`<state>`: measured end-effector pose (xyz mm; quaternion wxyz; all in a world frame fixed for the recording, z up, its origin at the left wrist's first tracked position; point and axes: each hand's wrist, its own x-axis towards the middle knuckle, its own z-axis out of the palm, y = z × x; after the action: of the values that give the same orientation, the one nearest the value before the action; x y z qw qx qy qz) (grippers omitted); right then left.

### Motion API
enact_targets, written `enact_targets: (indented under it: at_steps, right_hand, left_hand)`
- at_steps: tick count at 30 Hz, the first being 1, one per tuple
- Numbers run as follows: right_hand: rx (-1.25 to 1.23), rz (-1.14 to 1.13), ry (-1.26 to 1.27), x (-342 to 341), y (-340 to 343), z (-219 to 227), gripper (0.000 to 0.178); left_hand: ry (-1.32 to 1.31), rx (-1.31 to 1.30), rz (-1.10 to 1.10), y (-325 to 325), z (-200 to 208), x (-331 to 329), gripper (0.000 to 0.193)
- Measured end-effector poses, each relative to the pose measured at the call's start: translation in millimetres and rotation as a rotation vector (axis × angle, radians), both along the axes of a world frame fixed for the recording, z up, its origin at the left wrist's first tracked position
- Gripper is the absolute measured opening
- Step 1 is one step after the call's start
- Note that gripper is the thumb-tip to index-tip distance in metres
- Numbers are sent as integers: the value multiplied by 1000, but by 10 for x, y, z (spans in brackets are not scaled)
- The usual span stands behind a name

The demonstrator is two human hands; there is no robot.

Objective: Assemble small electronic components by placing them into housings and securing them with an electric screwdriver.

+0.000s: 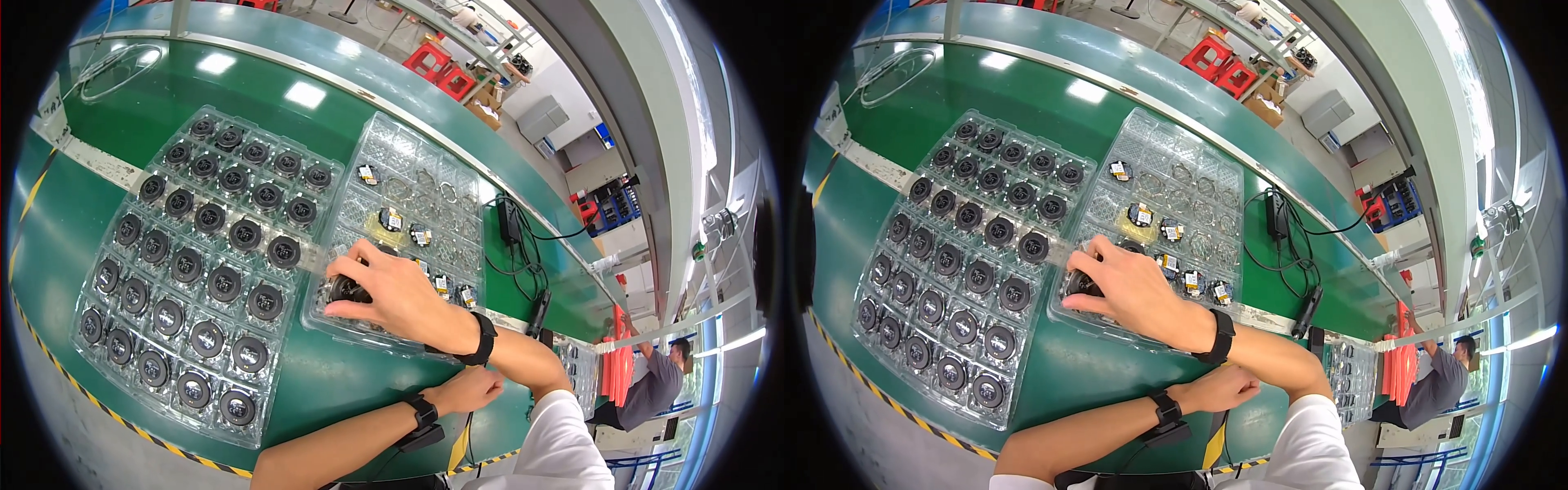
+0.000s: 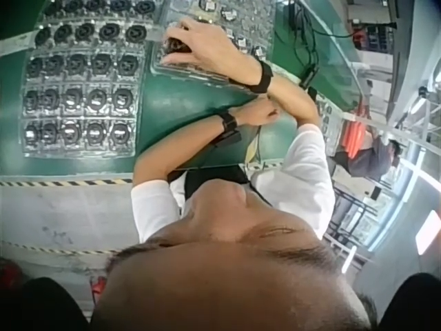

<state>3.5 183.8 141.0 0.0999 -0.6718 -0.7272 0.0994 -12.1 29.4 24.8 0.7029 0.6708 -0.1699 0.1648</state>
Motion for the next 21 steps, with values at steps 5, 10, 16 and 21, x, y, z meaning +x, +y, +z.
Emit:
enact_targets:
  at_steps: [5, 10, 16, 21]
  right_hand:
    - [61, -10, 103, -4, -59, -24, 44]
    - [-29, -17, 233, 19, -73, -44, 44]
    - [-8, -136, 363, 446, 2, 247, 46]
    - [-101, -75, 148, 797, -149, 274, 46]
  left_hand:
    - [14, -39, -4, -34, -10, -26, 30]
    - [26, 8, 14, -59, -52, 12, 25]
    - [78, 40, -32, 24, 29, -1, 17]
    - [77, 38, -63, 16, -13, 5, 17]
